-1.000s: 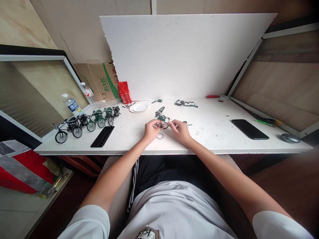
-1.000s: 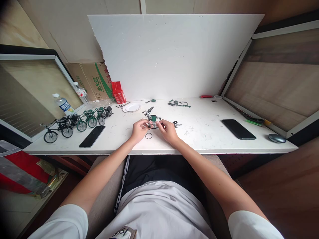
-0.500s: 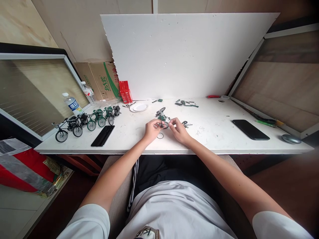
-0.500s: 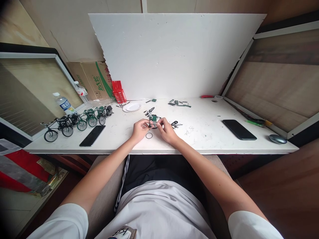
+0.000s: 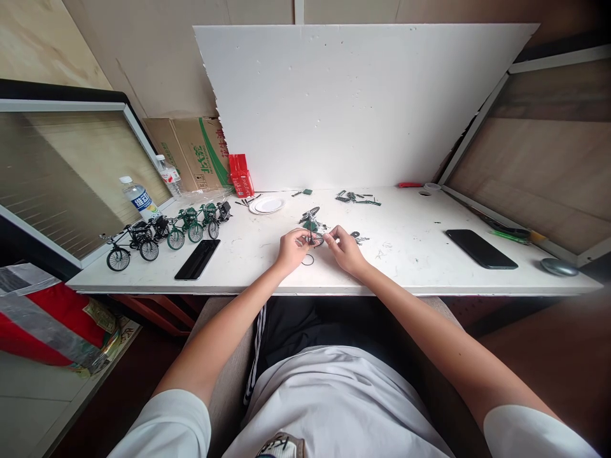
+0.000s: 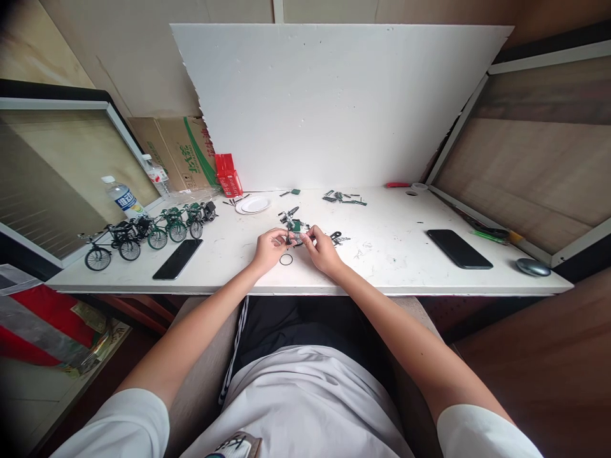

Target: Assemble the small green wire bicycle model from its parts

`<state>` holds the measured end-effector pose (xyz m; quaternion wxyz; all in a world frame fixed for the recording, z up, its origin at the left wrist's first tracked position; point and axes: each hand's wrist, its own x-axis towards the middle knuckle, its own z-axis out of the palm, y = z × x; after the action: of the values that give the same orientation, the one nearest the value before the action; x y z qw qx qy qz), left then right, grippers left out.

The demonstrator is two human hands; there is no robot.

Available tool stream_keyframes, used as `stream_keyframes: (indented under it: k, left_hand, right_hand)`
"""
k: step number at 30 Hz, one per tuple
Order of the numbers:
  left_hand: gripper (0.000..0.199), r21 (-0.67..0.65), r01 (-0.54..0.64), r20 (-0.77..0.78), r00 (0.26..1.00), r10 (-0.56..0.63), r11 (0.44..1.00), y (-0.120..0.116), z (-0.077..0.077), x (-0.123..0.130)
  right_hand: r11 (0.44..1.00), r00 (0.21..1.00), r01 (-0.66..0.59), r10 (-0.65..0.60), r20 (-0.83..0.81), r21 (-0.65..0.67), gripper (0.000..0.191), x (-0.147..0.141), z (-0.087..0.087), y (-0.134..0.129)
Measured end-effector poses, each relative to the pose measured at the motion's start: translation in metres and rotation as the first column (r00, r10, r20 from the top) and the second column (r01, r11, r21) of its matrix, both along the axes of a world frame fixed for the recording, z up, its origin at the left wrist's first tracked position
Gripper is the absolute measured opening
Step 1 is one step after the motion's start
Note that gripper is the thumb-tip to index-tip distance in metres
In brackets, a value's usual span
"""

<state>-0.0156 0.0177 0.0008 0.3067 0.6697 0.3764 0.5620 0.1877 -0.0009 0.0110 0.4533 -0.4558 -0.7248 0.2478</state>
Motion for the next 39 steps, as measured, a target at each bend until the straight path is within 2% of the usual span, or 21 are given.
stream_keyframes:
  k: [10, 16, 39]
  left_hand:
    - [0.038, -0.031, -0.004, -0.005, 1.000, 0.004, 0.999, -0.0011, 0.0019, 0.0014]
    - [0.043, -0.076, 0.036, 0.020, 0.999, -0.035, 0.996, -0.0031, 0.0033, 0.0025]
    - [0.046, -0.090, 0.047, -0.005, 0.999, -0.048, 0.995, -0.0033, 0.0017, 0.0025]
  right_hand:
    - [1.000, 1.000, -0.007, 0.006, 0.011, 0.005, 0.050, -0.0005, -0.0012, 0.0014]
    - [0.999, 0.999, -0.034, 0.034, -0.004, 0.023, 0.051, -0.0027, -0.0001, 0.0004]
    - [0.999, 0.999, -0.036, 0.036, -0.005, 0.022, 0.048, -0.0027, -0.0001, 0.0007]
